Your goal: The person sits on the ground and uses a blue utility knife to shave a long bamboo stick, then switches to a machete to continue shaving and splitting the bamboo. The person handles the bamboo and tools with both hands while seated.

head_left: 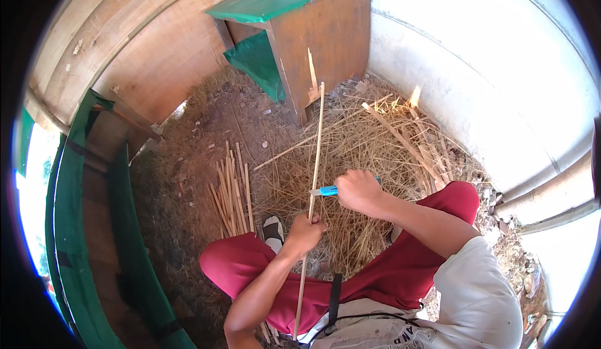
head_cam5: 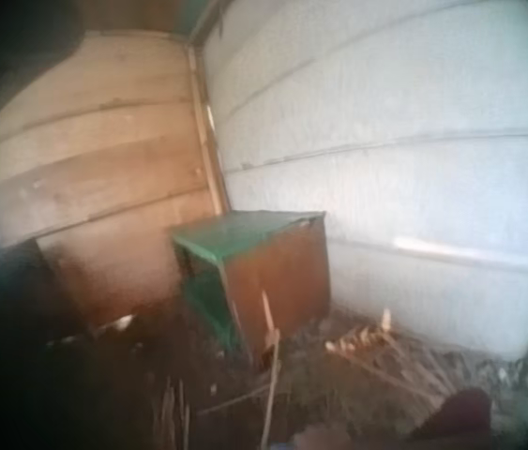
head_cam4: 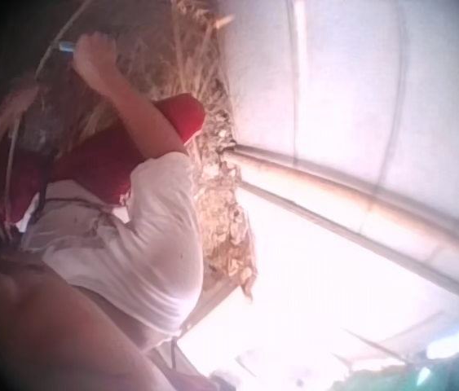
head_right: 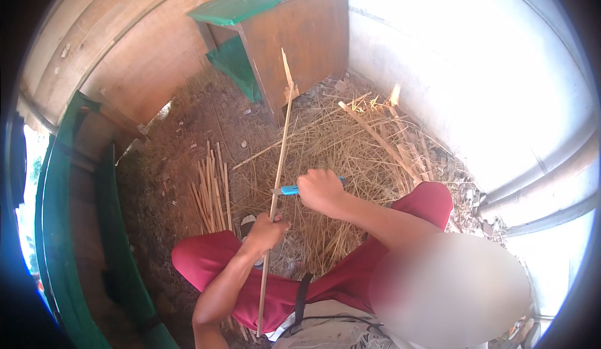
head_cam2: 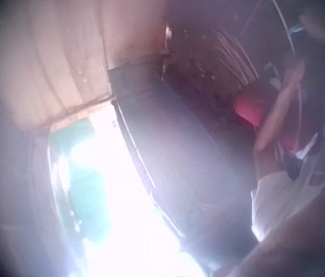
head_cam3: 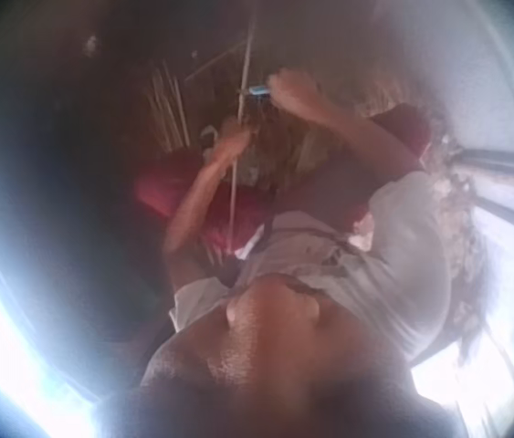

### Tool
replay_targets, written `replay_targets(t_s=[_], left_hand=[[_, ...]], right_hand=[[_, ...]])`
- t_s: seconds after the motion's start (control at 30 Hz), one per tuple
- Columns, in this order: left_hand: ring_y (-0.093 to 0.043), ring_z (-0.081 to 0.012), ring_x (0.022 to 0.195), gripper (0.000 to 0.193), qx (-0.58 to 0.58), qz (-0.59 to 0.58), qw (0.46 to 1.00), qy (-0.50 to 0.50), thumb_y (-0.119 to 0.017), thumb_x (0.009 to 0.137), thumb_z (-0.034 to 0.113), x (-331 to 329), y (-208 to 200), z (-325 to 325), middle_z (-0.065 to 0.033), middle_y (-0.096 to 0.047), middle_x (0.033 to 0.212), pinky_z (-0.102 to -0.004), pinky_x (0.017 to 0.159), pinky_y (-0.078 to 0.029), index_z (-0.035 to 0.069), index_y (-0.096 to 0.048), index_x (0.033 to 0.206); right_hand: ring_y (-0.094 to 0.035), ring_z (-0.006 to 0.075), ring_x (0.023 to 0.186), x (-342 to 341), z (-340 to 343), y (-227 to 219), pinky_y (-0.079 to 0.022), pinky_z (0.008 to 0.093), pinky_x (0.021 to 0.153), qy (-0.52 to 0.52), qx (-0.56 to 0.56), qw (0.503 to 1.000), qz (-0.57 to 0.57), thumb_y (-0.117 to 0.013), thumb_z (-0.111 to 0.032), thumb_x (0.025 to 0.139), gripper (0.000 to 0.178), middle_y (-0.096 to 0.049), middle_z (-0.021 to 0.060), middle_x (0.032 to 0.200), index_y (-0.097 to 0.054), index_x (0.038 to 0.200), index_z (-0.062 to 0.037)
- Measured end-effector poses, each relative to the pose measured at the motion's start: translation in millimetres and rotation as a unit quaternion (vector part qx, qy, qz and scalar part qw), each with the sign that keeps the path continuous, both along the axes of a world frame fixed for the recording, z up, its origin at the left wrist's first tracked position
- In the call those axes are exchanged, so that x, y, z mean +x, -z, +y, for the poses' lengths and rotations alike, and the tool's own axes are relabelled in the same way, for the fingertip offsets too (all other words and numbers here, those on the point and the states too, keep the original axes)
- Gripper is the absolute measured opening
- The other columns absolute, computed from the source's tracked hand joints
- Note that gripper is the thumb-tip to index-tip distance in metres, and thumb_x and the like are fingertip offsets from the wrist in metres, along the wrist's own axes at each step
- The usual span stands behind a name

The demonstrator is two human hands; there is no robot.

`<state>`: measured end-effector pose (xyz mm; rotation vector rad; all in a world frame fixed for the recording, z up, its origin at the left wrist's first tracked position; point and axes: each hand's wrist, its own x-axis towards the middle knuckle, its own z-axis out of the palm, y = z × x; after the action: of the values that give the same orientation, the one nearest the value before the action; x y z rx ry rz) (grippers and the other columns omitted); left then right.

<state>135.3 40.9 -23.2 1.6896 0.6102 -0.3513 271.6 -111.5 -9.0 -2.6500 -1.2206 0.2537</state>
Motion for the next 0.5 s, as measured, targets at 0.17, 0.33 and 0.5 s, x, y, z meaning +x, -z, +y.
replay_targets(t_s=[0.17, 0.33, 0.5], left_hand=[[-0.039, -0.0117, 0.056, 0.024, -0.025, -0.008, 1.000, -0.011, -0.065, 0.079, 0.006, -2, 7, 2, 0.0008, -0.044, 0.061, -0.0340, 0.051, -0.032, 0.008, -0.045, 0.066], [-0.051, -0.0203, 0.056, 0.013, 0.113, -0.040, 0.993, 0.009, -0.062, 0.079, 0.007, -7, 15, -4, -0.0095, -0.053, 0.061, -0.0380, 0.055, -0.041, 0.001, -0.052, 0.072], [-0.056, -0.0247, 0.057, 0.011, 0.138, -0.014, 0.989, 0.051, -0.057, 0.080, 0.008, -15, 7, 1, -0.0148, -0.056, 0.062, -0.0406, 0.057, -0.044, -0.002, -0.054, 0.076]], right_hand=[[-0.069, 0.0312, 0.064, -3, 6, -6, -0.055, 0.0429, 0.055, 0.016, 0.014, 1.000, -0.005, -0.063, -0.006, 0.080, 0.013, -0.067, 0.0180, 0.070, -0.067, 0.071, 0.0025], [-0.070, 0.0330, 0.067, -3, 9, -7, -0.055, 0.0424, 0.058, 0.017, -0.010, 1.000, 0.006, -0.064, -0.008, 0.080, 0.013, -0.067, 0.0169, 0.070, -0.067, 0.073, 0.0017], [-0.071, 0.0328, 0.072, 14, 14, 8, -0.055, 0.0437, 0.060, 0.039, 0.004, 0.999, -0.016, -0.064, -0.010, 0.081, 0.013, -0.069, 0.0174, 0.074, -0.069, 0.076, 0.0002]])
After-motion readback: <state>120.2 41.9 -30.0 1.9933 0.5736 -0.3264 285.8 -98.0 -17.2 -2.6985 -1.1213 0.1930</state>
